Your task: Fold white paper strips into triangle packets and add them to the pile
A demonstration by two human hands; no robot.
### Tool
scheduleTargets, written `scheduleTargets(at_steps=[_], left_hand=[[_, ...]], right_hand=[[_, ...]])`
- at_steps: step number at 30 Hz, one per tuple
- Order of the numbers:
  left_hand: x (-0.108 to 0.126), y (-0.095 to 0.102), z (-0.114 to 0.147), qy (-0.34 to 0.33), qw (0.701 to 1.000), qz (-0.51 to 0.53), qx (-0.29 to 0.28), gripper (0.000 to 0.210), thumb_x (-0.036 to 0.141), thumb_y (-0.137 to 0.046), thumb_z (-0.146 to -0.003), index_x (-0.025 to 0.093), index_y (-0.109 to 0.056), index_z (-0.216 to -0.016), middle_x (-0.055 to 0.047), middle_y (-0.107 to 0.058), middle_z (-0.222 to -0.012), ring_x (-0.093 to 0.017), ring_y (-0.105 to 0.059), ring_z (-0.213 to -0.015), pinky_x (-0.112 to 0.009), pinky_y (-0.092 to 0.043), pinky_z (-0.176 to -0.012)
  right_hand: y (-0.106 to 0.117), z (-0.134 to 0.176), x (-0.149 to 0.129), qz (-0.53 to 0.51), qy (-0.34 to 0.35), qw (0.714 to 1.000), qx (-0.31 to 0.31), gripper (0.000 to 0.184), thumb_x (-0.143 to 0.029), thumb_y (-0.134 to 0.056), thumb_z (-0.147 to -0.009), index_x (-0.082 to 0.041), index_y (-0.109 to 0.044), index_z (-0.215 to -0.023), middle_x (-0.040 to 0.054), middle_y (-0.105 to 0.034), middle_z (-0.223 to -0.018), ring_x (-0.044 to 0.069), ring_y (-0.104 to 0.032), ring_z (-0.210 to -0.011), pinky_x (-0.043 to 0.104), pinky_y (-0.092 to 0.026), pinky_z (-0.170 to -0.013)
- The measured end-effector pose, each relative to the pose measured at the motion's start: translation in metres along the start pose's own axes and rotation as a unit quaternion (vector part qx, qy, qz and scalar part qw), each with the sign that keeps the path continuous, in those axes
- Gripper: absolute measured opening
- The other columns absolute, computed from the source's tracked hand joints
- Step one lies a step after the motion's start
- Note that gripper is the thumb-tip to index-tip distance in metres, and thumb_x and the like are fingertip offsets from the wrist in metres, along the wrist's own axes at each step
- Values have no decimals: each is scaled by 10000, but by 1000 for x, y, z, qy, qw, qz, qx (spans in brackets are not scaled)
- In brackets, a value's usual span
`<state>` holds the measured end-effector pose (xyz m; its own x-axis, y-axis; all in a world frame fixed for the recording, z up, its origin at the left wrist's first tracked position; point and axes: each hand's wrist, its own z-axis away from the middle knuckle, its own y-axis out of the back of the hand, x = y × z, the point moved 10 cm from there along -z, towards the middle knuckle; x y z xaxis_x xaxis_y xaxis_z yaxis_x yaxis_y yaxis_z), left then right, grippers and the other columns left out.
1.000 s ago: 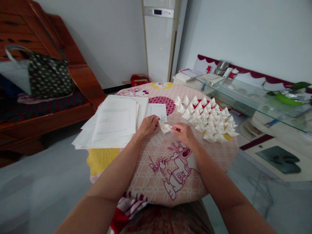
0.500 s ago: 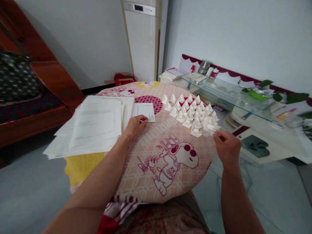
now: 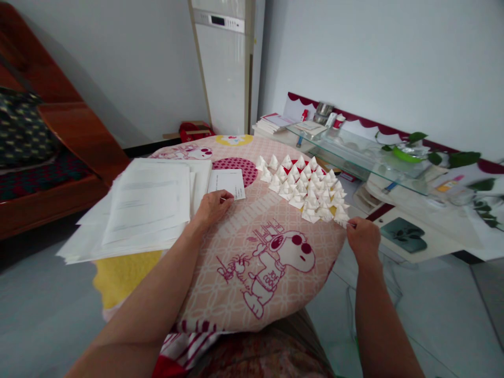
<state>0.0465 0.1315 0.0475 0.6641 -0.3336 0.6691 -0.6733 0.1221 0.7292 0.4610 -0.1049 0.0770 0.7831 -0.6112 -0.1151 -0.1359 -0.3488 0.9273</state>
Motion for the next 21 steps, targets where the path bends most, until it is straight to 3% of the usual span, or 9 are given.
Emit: scheduleTargets(at_steps=[5, 14, 17, 21], left_hand=[[1, 0, 1, 3, 1000, -11, -3, 285, 324, -595, -851, 181, -790, -1002, -34, -723, -652, -220, -696, -692, -298, -523, -741], [2, -1, 1, 1, 1000, -27, -9, 295, 308, -591, -870, 168, -796, -1029, -49, -760, -736, -219, -715, -744, -297, -538, -800], [2, -2, 1, 5, 999, -38, -16, 300, 300, -586, -881, 160, -794, -1045, -46, -763, -740, -213, -718, -759, -292, -543, -822], [2, -2, 0, 4, 999, -36, -13, 301, 283, -593, -884, 149, -790, -1067, -46, -759, -731, -207, -713, -743, -292, -543, -830]], right_hand=[[-5, -7, -6, 16, 1, 1000, -7, 242, -136, -578, -842, -137, -817, -871, 151, -728, -812, 233, -608, -704, 333, -368, -645], [-13, -13, -16, 24, 13, 1000, -16, 258, -157, -577, -862, -104, -814, -950, 177, -760, -893, 256, -659, -782, 335, -403, -681], [0, -6, -13, 9, 6, 1000, -5, 298, -199, -591, -871, -101, -807, -1051, 163, -761, -919, 254, -671, -818, 329, -424, -715], [44, 9, -6, -65, 10, 993, 101, 292, -308, -590, -861, -139, -807, -960, 123, -754, -865, 245, -641, -759, 335, -429, -695]])
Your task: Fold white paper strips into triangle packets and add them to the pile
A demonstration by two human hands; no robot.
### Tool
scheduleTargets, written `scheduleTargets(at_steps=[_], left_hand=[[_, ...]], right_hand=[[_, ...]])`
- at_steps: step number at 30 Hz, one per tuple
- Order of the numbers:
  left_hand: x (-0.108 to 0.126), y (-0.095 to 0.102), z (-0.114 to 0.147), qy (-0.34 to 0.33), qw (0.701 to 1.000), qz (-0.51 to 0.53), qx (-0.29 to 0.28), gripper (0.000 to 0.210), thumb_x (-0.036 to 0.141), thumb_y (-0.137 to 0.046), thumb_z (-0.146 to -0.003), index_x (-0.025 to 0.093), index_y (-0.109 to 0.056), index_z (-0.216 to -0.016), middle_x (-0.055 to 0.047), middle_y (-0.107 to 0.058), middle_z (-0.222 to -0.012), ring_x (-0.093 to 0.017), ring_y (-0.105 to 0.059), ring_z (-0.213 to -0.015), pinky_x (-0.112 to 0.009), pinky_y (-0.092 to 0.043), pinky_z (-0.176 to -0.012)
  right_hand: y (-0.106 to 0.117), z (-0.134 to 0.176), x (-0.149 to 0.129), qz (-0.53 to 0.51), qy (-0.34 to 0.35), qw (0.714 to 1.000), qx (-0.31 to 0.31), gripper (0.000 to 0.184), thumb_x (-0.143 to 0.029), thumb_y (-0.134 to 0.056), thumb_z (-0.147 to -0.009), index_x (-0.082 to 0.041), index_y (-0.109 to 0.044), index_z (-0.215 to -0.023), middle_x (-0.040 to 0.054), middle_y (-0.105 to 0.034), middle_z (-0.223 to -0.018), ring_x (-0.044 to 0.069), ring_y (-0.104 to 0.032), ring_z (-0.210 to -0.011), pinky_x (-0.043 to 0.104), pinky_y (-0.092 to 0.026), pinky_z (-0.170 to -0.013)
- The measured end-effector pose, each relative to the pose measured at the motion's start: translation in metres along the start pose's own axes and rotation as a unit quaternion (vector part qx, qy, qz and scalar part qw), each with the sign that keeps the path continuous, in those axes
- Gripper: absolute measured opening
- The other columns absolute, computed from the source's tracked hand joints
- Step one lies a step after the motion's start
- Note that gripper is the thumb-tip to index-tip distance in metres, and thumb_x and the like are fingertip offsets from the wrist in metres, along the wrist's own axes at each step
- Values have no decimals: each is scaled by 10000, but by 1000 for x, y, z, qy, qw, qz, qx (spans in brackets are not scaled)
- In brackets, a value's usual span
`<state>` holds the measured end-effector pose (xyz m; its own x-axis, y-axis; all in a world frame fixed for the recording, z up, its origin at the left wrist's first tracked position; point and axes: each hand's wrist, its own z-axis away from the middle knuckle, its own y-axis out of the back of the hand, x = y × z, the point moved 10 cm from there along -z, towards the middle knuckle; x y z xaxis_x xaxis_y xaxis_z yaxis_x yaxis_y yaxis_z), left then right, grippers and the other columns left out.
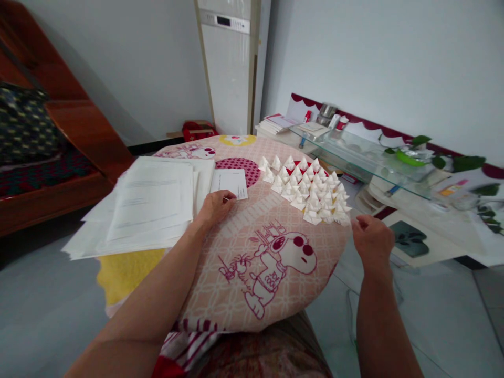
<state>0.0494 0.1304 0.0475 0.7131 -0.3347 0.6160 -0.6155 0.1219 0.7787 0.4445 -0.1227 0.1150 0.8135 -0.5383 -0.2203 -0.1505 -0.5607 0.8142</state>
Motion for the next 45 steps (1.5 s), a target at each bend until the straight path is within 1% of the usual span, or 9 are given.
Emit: scheduleTargets(at_steps=[5, 11, 15, 24, 27, 31, 38, 42, 45], left_hand=[[-4, 0, -1, 1, 1000, 22, 13, 279, 258, -609, -864, 159, -794, -1047, -30, -739, -687, -199, -699, -706, -292, -542, -805], [-9, 1, 0, 9, 996, 76, 44, 234, 196, -591, -834, 152, -792, -945, -18, -717, -654, -176, -671, -678, -262, -516, -729], [-17, 8, 2, 40, 992, 88, 81, 216, 217, -591, -864, 154, -792, -911, -23, -715, -649, -175, -664, -689, -255, -490, -697], [-28, 13, 5, 77, 986, 91, 118, 183, 176, -613, -888, 147, -793, -901, -62, -770, -780, -172, -684, -728, -259, -494, -724], [-25, 10, 6, 69, 989, 73, 109, 171, 163, -624, -885, 149, -794, -884, -76, -784, -832, -180, -696, -760, -272, -508, -763], [-24, 9, 8, 57, 990, 62, 112, 194, 93, -618, -832, 154, -779, -920, -68, -775, -868, -180, -696, -773, -279, -533, -768], [-2, 29, 16, -64, 977, -49, 197, 513, 76, -739, -679, 174, -723, -1182, -133, -698, -1271, -308, -635, -1187, -457, -522, -1041], [-3, 16, 10, -62, 992, -20, 106, 379, 69, -714, -672, 177, -761, -1032, -116, -735, -1195, -280, -665, -1138, -409, -519, -1026], [-6, 1, 9, -30, 999, 28, -3, 120, 137, -655, -766, 175, -757, -819, -65, -761, -947, -192, -690, -875, -281, -524, -826]], right_hand=[[9, 17, -37, -148, 68, 986, -37, 318, -388, -559, -861, -168, -764, -762, 82, -729, -722, 217, -620, -659, 319, -421, -652], [-31, 52, -148, -226, 209, 924, -228, 279, -288, -543, -884, -183, -688, -671, 39, -663, -627, 157, -561, -605, 266, -354, -607], [-44, 60, -217, -227, 291, 888, -275, 299, -238, -544, -910, -177, -650, -637, 30, -629, -619, 146, -535, -601, 271, -317, -604], [-125, 43, -307, -139, 329, 891, -280, 189, -151, -636, -923, -134, -736, -1081, 143, -740, -1066, 240, -657, -998, 290, -446, -825], [-144, 44, -320, -148, 340, 893, -257, 295, -104, -601, -927, -126, -700, -1204, 153, -703, -1171, 246, -632, -1086, 303, -456, -906], [-157, 46, -325, -166, 357, 889, -233, 286, -95, -472, -979, -136, -754, -1005, 157, -704, -1094, 253, -626, -1044, 328, -469, -907], [-137, 40, -301, -342, 363, 842, -207, 224, -59, -555, -801, -199, -724, -760, 92, -731, -948, 222, -655, -933, 328, -507, -857], [-131, 33, -282, -437, 315, 786, -304, 178, -119, -580, -735, -187, -739, -780, 89, -767, -956, 233, -688, -925, 352, -521, -869], [-143, 29, -265, -465, 228, 758, -396, 182, -232, -616, -759, -171, -759, -853, 59, -758, -857, 217, -673, -823, 316, -507, -762]])
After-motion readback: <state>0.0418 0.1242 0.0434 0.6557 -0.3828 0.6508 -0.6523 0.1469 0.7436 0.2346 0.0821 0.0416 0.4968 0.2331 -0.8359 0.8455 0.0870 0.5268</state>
